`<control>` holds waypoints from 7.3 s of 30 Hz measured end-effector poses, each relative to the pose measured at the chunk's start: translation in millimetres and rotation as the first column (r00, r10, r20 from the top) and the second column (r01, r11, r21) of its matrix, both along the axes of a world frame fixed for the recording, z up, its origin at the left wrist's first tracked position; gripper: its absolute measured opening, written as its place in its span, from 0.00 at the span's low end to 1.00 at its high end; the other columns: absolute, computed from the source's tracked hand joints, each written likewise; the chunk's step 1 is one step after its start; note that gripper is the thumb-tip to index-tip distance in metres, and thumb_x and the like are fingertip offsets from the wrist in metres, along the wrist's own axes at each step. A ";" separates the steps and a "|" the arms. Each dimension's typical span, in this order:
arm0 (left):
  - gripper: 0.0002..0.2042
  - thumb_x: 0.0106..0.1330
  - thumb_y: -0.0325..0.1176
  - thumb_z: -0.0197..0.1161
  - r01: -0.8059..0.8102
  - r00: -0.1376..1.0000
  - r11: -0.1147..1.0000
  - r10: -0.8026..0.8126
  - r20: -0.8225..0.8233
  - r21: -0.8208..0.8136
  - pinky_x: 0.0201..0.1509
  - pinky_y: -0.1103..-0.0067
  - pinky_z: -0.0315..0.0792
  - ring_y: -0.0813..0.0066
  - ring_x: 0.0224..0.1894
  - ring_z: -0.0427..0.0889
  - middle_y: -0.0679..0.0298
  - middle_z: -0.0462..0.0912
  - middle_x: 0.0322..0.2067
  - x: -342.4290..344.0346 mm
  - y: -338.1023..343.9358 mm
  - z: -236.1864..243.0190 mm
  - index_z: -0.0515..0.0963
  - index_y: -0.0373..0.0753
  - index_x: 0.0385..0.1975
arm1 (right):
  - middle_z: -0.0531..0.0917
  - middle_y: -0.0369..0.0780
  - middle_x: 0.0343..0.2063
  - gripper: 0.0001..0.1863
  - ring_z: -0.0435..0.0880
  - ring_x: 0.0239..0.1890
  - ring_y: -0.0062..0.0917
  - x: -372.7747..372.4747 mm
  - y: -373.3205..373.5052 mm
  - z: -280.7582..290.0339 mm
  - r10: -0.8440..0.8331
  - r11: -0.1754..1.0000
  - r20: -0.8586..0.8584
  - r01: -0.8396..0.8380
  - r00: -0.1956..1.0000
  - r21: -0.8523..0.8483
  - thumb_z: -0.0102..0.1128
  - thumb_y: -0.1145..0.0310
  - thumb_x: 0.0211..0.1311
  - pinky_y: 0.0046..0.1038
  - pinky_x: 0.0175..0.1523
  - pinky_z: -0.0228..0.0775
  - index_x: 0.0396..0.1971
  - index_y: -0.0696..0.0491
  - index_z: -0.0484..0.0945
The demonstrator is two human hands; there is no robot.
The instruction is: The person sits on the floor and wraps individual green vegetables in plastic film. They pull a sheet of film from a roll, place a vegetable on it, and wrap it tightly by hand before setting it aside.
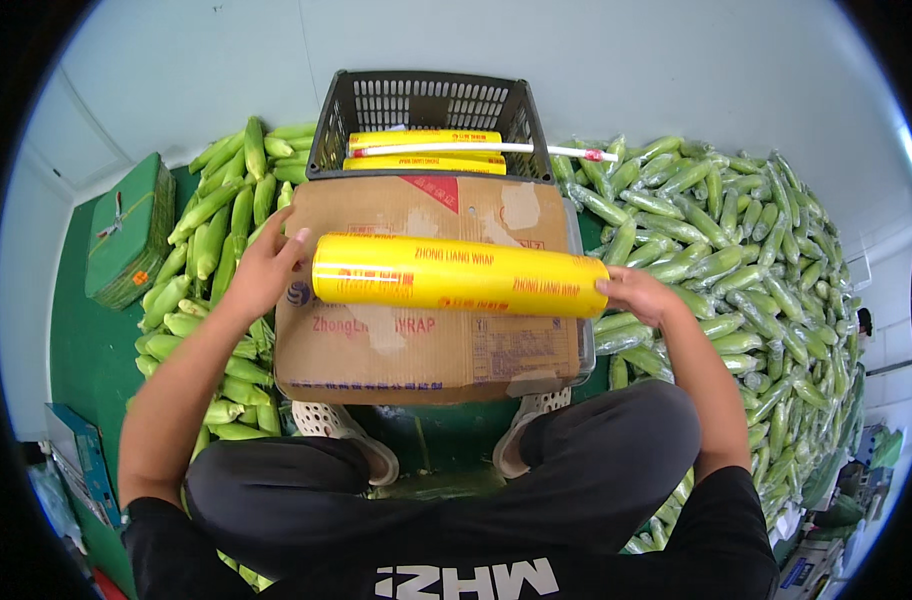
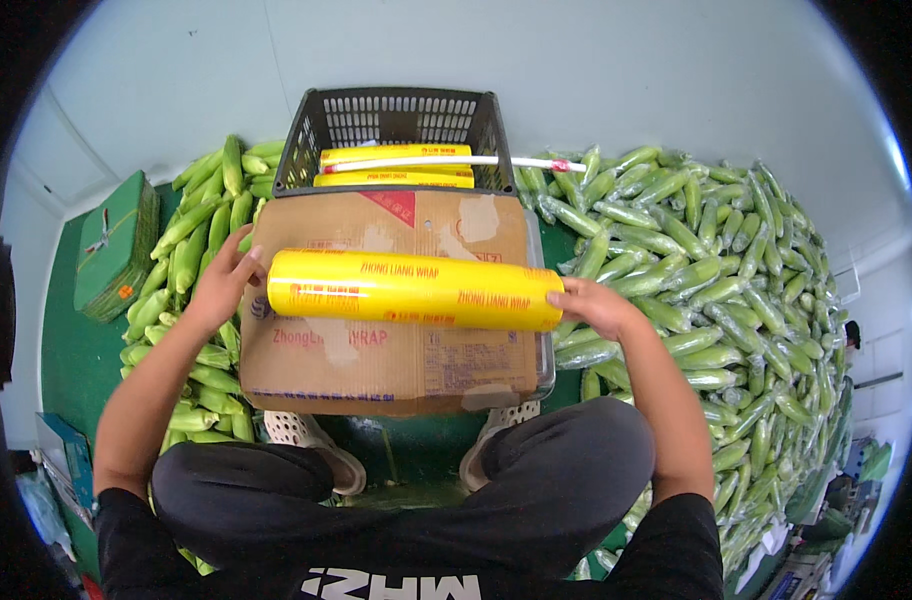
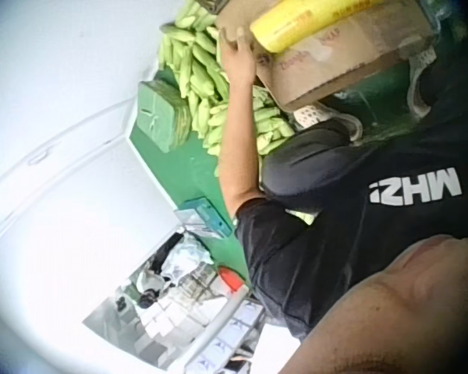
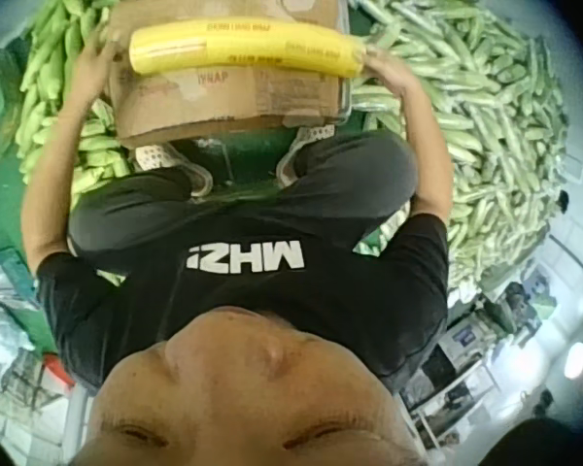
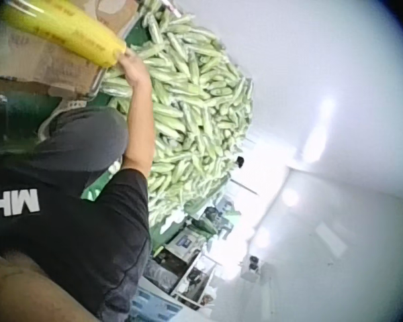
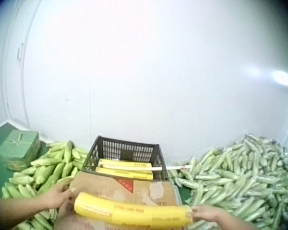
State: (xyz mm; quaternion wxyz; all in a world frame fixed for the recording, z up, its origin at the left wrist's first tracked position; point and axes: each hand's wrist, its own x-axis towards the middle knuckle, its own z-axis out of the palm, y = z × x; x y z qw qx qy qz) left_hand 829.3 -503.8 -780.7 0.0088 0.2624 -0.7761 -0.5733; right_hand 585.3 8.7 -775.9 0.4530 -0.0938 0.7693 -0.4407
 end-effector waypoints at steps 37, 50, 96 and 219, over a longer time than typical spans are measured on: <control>0.15 0.80 0.37 0.53 -0.016 0.939 0.978 -0.057 -0.340 -0.209 0.61 0.79 0.69 0.75 0.51 0.76 0.61 0.79 0.48 -16.5 35.5 -56.2 0.76 0.32 0.54 | 0.85 0.34 0.35 0.24 0.84 0.39 0.22 -6.1 -32.5 48.2 0.460 0.879 -0.481 -0.306 0.746 0.365 0.76 0.68 0.58 0.27 0.48 0.76 0.51 0.58 0.75; 0.14 0.80 0.38 0.54 -0.005 0.932 0.987 -0.054 -0.357 -0.160 0.60 0.78 0.69 0.74 0.51 0.76 0.61 0.79 0.46 -17.8 26.6 -67.4 0.76 0.34 0.53 | 0.79 0.44 0.29 0.07 0.81 0.33 0.45 0.2 -42.9 50.9 0.621 0.750 -0.773 -0.387 0.132 0.537 0.64 0.70 0.61 0.43 0.38 0.73 0.31 0.56 0.75; 0.09 0.73 0.33 0.60 0.551 0.703 0.597 -0.708 -0.061 -0.583 0.40 0.56 0.73 0.37 0.37 0.80 0.42 0.80 0.30 -140.0 226.6 38.5 0.72 0.33 0.40 | 0.87 0.49 0.35 0.12 0.86 0.41 0.45 -10.5 -86.8 17.4 0.163 0.987 -0.814 -0.084 0.558 0.140 0.68 0.61 0.63 0.41 0.48 0.78 0.40 0.53 0.87; 0.11 0.63 0.20 0.62 0.607 0.795 0.700 -0.522 0.309 -0.376 0.36 0.73 0.71 0.72 0.31 0.76 0.67 0.73 0.27 -20.1 74.9 71.8 0.73 0.38 0.43 | 0.85 0.52 0.49 0.19 0.83 0.54 0.50 -27.7 -137.7 -29.6 0.200 0.948 -0.835 0.113 0.513 0.297 0.49 0.58 0.75 0.48 0.59 0.73 0.48 0.55 0.83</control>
